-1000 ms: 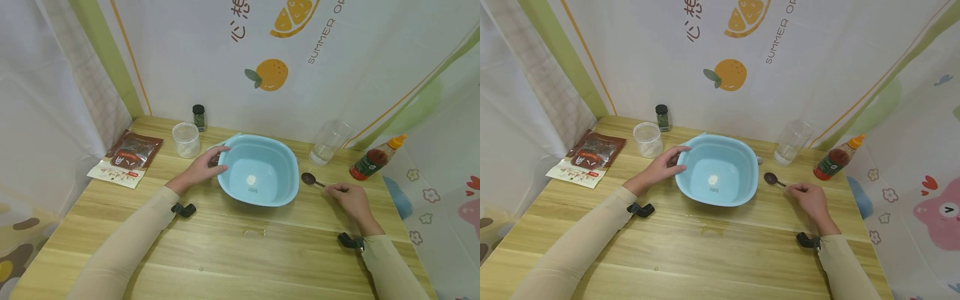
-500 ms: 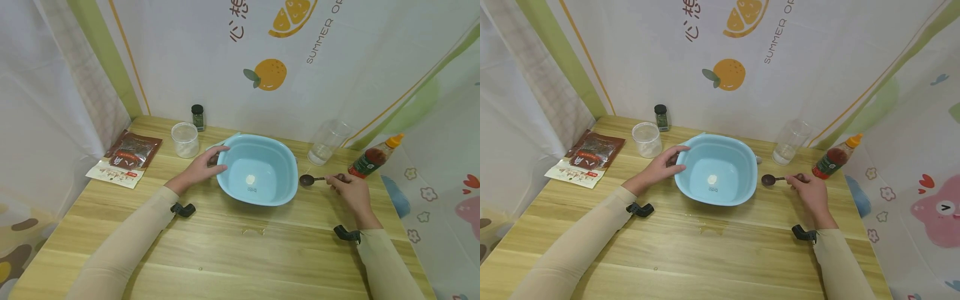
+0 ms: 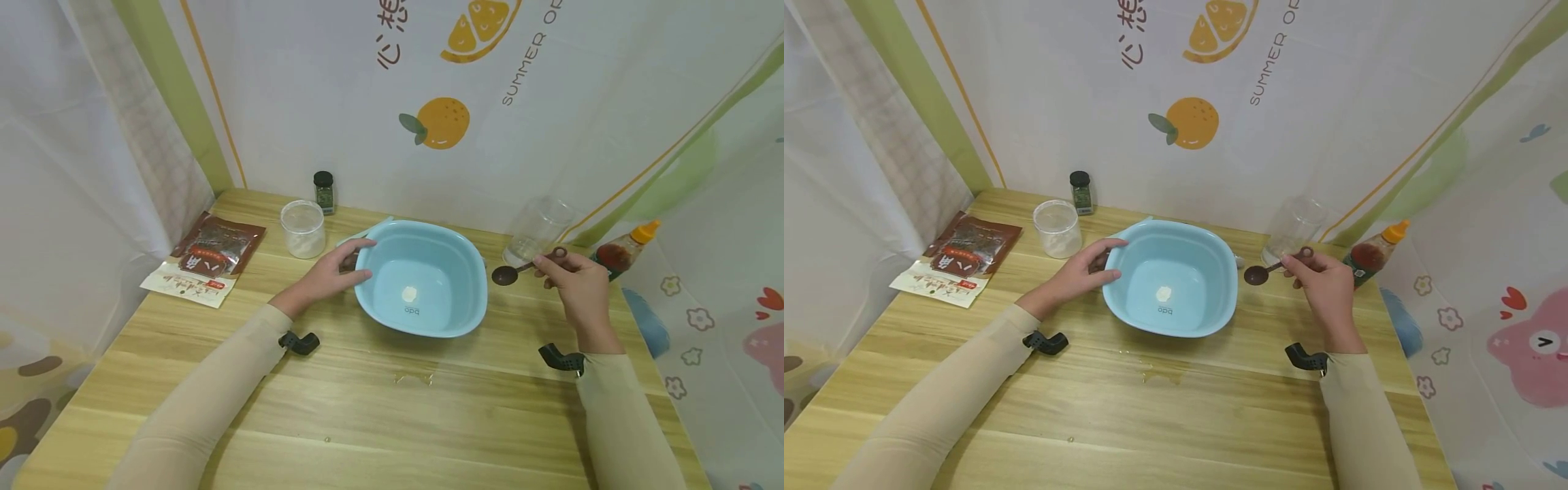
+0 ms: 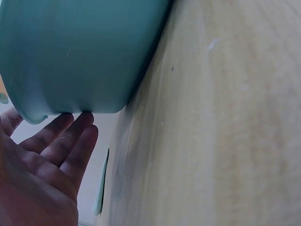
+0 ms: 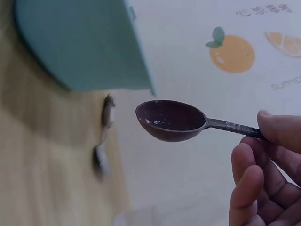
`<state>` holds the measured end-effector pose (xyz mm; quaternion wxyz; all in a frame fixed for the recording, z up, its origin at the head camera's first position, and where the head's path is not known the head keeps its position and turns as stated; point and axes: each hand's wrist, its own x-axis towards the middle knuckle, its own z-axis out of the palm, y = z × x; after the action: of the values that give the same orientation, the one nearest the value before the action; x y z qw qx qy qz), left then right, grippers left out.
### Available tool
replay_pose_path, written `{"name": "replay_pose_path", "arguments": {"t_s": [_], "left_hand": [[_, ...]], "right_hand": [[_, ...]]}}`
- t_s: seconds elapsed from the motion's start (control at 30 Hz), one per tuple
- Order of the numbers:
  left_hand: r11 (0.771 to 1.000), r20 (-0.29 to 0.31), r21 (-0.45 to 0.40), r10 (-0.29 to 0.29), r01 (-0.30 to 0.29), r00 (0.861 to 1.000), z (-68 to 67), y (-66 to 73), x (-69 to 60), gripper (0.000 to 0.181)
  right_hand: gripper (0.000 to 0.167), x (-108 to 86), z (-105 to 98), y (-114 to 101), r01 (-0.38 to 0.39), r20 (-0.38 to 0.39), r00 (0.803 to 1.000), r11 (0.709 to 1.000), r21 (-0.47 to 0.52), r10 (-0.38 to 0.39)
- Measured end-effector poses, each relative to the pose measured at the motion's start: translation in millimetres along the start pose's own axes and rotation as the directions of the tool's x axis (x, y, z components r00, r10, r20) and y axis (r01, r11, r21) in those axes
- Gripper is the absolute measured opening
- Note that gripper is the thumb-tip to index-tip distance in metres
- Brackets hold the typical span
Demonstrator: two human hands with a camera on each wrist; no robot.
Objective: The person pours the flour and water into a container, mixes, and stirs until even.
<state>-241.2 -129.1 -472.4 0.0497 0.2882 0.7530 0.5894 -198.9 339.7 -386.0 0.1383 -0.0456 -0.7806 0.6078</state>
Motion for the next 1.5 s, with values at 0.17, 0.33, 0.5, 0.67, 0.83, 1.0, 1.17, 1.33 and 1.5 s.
{"name": "replay_pose_path", "arguments": {"t_s": [0.17, 0.33, 0.5, 0.67, 0.83, 1.0, 1.17, 1.33, 1.5], "left_hand": [[1.000, 0.005, 0.006, -0.008, 0.008, 1.000, 0.0, 0.6, 0.9, 0.062], [1.000, 0.004, 0.016, -0.022, 0.021, 1.000, -0.6, 1.5, 1.2, 0.062], [1.000, 0.003, 0.010, -0.016, 0.016, 1.000, -0.4, 1.7, 0.9, 0.063], [1.000, -0.003, 0.005, -0.017, 0.017, 1.000, -0.7, 3.1, 0.4, 0.063], [1.000, -0.005, 0.002, -0.019, 0.019, 1.000, -0.9, 3.1, 0.2, 0.063], [1.000, -0.007, -0.004, -0.012, 0.012, 1.000, 0.2, 0.6, 0.7, 0.063], [1.000, -0.013, -0.017, -0.020, 0.020, 1.000, 2.2, -2.4, 0.1, 0.063], [1.000, -0.017, -0.024, -0.016, 0.015, 1.000, 2.7, -3.6, -0.7, 0.063], [1.000, -0.015, -0.027, -0.015, 0.014, 1.000, 2.6, -3.2, -0.3, 0.063]], "right_hand": [[0.019, 3.1, 10.0, -16.6, 0.039, -0.008, 0.999, 0.990, 0.136, -0.038], [0.022, 3.9, 24.0, -30.2, 0.077, 0.062, 0.995, 0.993, 0.085, -0.082], [0.028, 8.0, 41.8, -33.5, 0.132, 0.138, 0.983, 0.990, -0.056, -0.123], [0.032, 9.3, 60.9, -36.1, 0.180, 0.226, 0.963, 0.972, -0.150, -0.144], [0.028, 11.9, 78.6, -31.7, 0.259, 0.318, 0.933, 0.929, -0.265, -0.169], [0.022, 12.9, 93.1, -24.4, 0.341, 0.411, 0.893, 0.872, -0.350, -0.185], [0.014, 10.0, 104.4, -19.3, 0.428, 0.482, 0.848, 0.823, -0.373, -0.223], [0.007, 8.0, 111.7, -15.5, 0.498, 0.523, 0.808, 0.789, -0.360, -0.272], [0.005, 6.7, 115.1, -14.5, 0.562, 0.571, 0.763, 0.747, -0.355, -0.303]]}}
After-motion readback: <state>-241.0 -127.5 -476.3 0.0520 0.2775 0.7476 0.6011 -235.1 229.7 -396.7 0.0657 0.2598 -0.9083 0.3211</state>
